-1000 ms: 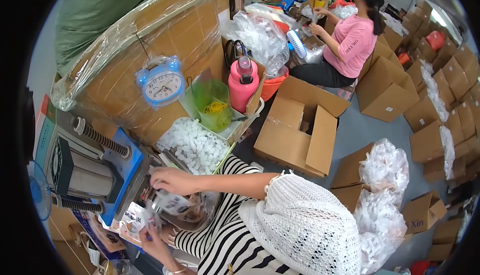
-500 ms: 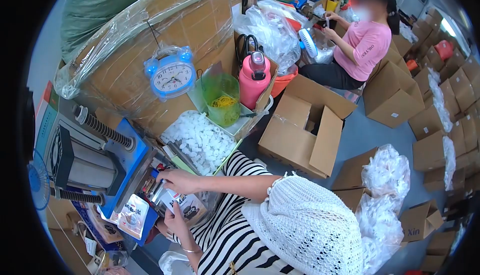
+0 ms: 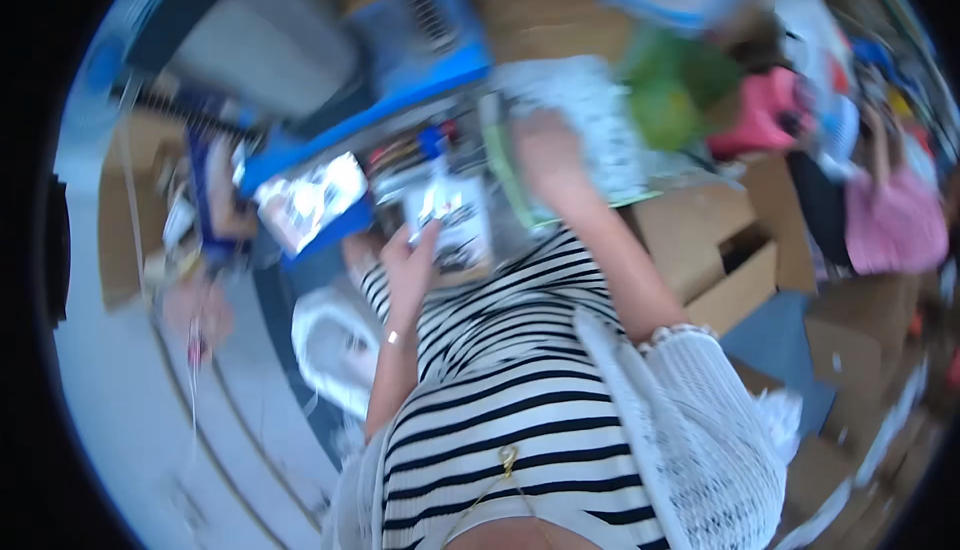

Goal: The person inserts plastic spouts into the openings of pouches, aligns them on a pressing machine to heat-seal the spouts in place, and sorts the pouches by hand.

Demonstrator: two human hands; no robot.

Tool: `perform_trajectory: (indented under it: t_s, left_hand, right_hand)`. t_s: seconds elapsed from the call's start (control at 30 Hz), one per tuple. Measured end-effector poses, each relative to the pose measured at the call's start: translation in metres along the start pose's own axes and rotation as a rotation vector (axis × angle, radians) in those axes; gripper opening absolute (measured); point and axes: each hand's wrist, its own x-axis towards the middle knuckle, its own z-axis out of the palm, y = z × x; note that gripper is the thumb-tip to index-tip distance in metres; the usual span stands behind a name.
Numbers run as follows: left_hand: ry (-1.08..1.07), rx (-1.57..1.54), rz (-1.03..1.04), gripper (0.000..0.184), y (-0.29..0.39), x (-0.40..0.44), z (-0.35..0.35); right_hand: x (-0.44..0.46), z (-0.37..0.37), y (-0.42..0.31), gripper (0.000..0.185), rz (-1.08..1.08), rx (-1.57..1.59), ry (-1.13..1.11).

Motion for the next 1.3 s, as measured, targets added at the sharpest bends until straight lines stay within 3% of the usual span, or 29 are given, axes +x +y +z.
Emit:
perform_trajectory:
  t_s: [0.23, 0.4, 0.5, 0.53, 0.57, 0.6, 0.63, 0.67, 0.7, 0.77, 0.8, 0.87, 1.0, 1.1, 1.3]
  left_hand:
    - [0.035, -0.25, 0.004, 0.023, -0.002, 0.027, -0.015]
    - [0.086, -0.259, -0.079, 0.024, -0.003, 0.052, -0.022]
    - [0.141, 0.053, -0.016, 0.029, -0.024, 0.065, -0.02]
    - [0.136, 0.393, -0.253, 0.04, 0.0, 0.059, -0.026]
    - [0.108, 0.502, -0.105, 0.048, 0.012, 0.05, -0.025]
    - [0.129, 0.468, -0.306, 0.051, 0.055, 0.043, -0.019]
    - [0.016, 0.612, -0.288, 0.047, 0.041, 0.051, -0.032]
    - [-0.03, 0.565, -0.139, 0.043, 0.02, 0.056, -0.045]
    - [0.086, 0.471, -0.003, 0.041, 0.017, 0.049, -0.055]
    - [0.648, 1.184, 0.495, 0.045, 0.023, 0.047, -0.069]
    - [0.658, 1.167, 0.521, 0.045, 0.007, 0.046, -0.076]
    - [0.453, 1.178, 0.705, 0.048, -0.03, 0.048, -0.081]
    - [0.453, 1.055, 0.695, 0.037, -0.044, 0.018, -0.062]
    - [0.42, 0.863, 0.552, 0.026, -0.052, 0.023, -0.073]
    - [0.483, 0.811, 0.538, 0.016, -0.058, 0.046, -0.09]
  right_hand:
    - [0.001, 0.016, -0.013, 0.022, 0.008, -0.007, 0.213]
    - [0.0, 0.013, -0.012, 0.022, 0.008, 0.036, 0.264]
    - [0.003, 0.021, -0.009, 0.016, 0.064, 0.117, 0.24]
    - [0.002, 0.028, -0.01, 0.012, 0.067, 0.154, 0.236]
    - [0.002, 0.033, -0.007, 0.011, 0.077, 0.097, 0.246]
    - [0.001, 0.046, -0.002, 0.011, 0.114, 0.162, 0.266]
    - [0.0, 0.037, -0.003, 0.011, 0.113, 0.17, 0.263]
    - [-0.002, 0.028, -0.004, 0.012, 0.123, 0.223, 0.236]
    - [-0.003, 0.027, -0.005, 0.014, 0.087, 0.179, 0.26]
    - [-0.004, 0.011, -0.009, 0.017, 0.114, 0.202, 0.296]
    - [-0.005, 0.009, -0.01, 0.017, 0.119, 0.188, 0.323]
    - [-0.005, 0.01, -0.01, 0.021, 0.097, 0.239, 0.352]
    - [-0.005, 0.014, -0.01, 0.025, 0.052, 0.32, 0.322]
    - [-0.006, 0.015, -0.011, 0.026, 0.028, 0.373, 0.311]
    - [-0.007, 0.013, -0.01, 0.024, 0.083, 0.442, 0.299]
